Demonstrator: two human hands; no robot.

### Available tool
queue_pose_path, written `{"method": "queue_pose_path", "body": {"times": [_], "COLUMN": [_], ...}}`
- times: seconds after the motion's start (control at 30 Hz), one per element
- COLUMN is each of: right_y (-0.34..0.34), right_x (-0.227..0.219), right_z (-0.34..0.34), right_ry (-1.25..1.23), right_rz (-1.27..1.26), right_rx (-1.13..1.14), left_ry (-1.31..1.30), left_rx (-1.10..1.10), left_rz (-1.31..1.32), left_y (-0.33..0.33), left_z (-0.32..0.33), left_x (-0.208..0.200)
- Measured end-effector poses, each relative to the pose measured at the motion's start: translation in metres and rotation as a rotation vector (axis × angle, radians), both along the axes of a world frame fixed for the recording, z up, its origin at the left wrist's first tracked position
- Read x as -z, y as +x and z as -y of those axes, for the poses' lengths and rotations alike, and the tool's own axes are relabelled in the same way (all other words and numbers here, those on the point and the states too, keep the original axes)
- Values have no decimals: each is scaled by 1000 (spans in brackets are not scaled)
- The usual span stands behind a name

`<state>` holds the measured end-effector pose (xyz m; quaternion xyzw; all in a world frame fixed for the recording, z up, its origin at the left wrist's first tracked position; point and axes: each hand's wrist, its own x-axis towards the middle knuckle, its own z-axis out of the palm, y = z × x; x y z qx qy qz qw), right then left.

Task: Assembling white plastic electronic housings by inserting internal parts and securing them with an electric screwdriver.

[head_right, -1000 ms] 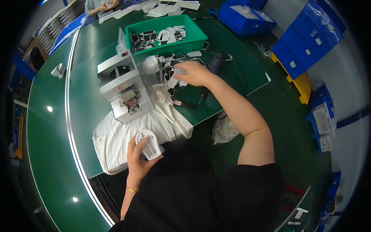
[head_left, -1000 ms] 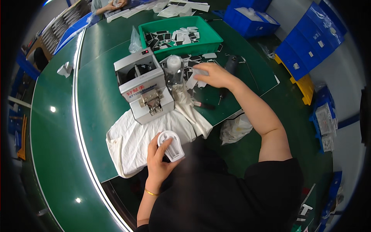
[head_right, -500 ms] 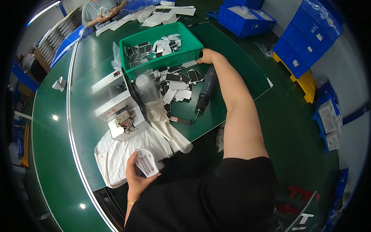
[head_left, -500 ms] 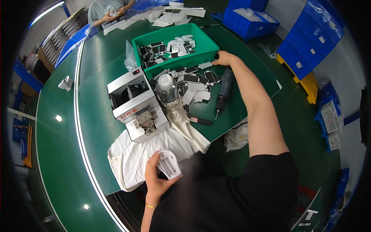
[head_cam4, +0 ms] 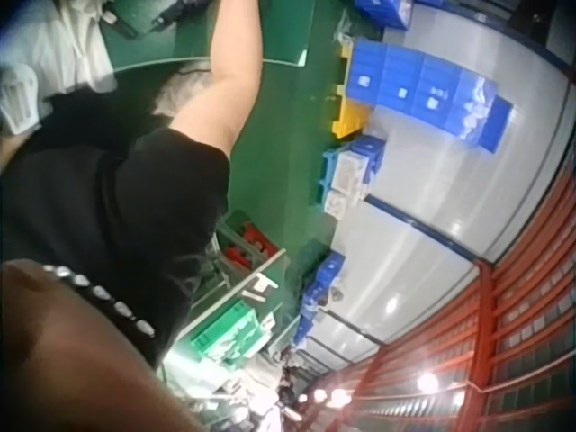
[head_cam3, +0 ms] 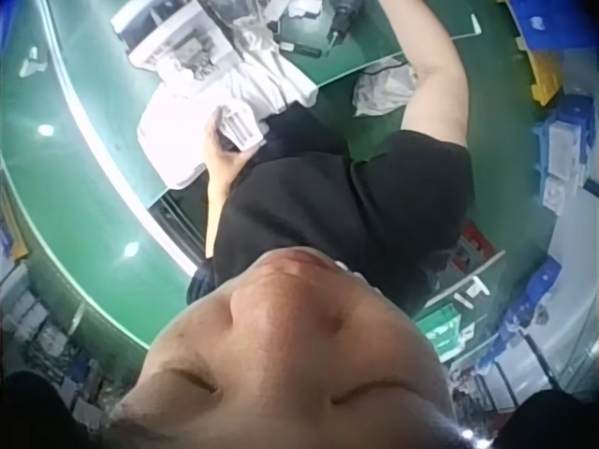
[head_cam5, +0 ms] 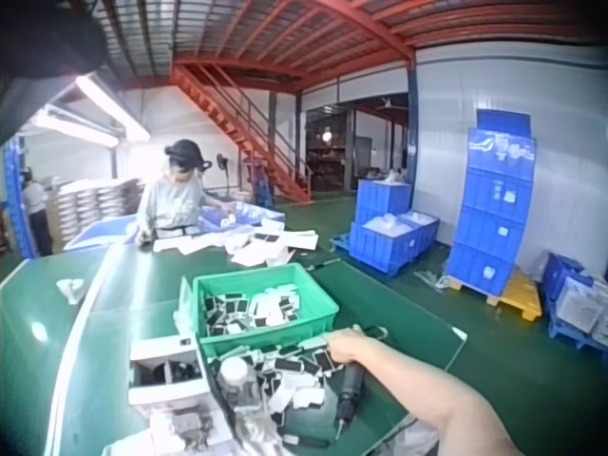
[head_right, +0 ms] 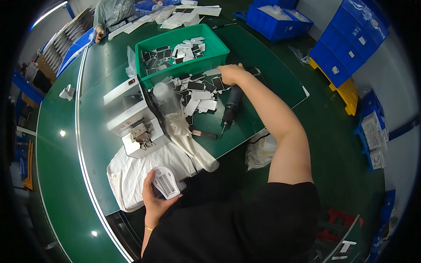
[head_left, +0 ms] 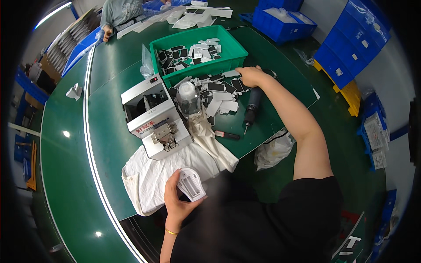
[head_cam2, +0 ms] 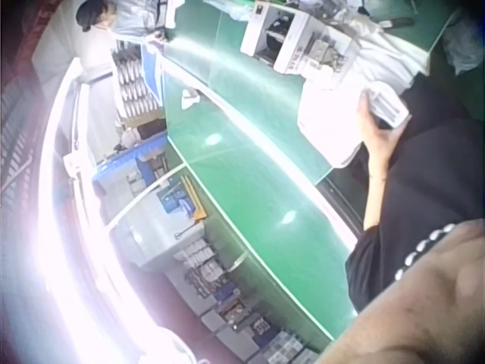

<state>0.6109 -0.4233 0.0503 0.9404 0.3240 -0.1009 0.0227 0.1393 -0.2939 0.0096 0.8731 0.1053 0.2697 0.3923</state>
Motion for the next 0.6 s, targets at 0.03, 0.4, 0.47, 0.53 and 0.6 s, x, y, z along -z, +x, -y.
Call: {"method": "queue_pose_path", "body": {"times": [0.03, 0.4, 0.47, 0.53, 0.6], "right_y": [-7, 15, 6, 7, 8], "right_x": [-6, -9, -14, 0, 7], "right_z": [-1, -1, -5, -7, -9], "right_ry": [-8, 299, 153, 141, 128], "right_rz": [-14, 215, 175, 169, 158], "right_rx": [-7, -56, 74, 114, 149], "left_ry": [0, 5, 4, 2, -1], "left_rx": [-1, 2, -6, -4, 6], "left_rz": [-1, -6, -11, -8, 5], "left_y": [0, 1, -2, 0, 0], "left_z": [0, 0, -1, 0, 1], "left_x": [0, -2, -1, -1, -3]}}
